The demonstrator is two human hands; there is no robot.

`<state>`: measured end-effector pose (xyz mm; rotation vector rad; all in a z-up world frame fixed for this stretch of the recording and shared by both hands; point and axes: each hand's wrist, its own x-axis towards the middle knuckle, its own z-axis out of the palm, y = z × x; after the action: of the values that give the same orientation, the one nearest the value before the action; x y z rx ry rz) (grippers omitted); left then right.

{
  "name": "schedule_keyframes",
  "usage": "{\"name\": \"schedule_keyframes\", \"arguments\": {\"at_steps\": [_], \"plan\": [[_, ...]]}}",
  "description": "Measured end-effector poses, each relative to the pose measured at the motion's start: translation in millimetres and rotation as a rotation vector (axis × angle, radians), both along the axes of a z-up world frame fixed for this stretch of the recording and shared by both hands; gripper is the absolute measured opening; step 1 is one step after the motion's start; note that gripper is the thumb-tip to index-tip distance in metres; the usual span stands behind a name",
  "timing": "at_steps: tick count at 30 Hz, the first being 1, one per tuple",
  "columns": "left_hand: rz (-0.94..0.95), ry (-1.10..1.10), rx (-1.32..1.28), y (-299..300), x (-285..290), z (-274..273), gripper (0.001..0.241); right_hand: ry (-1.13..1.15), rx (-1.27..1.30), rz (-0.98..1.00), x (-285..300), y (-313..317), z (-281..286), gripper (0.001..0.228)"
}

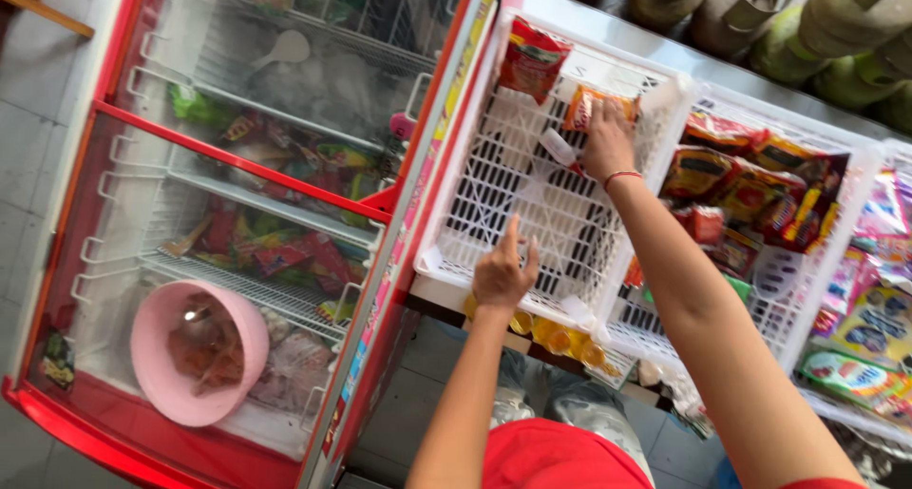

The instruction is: The person organizes small snack packets and yellow plastic cups on a checkered counter next to a red freezer. They pick up items, wipe them with a cloth, and place them into white plastic baskets, repeating this process for multiple packets.

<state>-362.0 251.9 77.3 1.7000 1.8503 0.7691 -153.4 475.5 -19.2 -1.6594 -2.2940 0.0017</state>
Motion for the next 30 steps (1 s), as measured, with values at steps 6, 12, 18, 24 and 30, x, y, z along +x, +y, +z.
{"name": "schedule_keyframes", "arguments": {"at_steps": [6, 12, 18, 24, 30], "plan": [[0.064, 0.016, 0.082, 5, 4, 3, 0.048, -0.118, -0.280, -0.093, 5, -6, -10, 0.040], [0.089, 0.048, 0.051, -3, 5, -5, 0.045, 0.581, -0.374, -0.261, -6, -44, 63, 0.020], [0.052, -0.008, -0.027, 0, 6, -18, 0.041, 1.903, -0.613, -0.321, 27, -198, 171, 0.041], [0.093, -0.036, -0.293, 0, 3, -20, 0.037, 2.344, -0.649, -0.383, 97, -364, 166, 0.044], [0.055, 0.228, -0.056, -1, 2, -11, 0.030, 1.964, -0.497, -0.752, 164, -485, 123, 0.033]]}}
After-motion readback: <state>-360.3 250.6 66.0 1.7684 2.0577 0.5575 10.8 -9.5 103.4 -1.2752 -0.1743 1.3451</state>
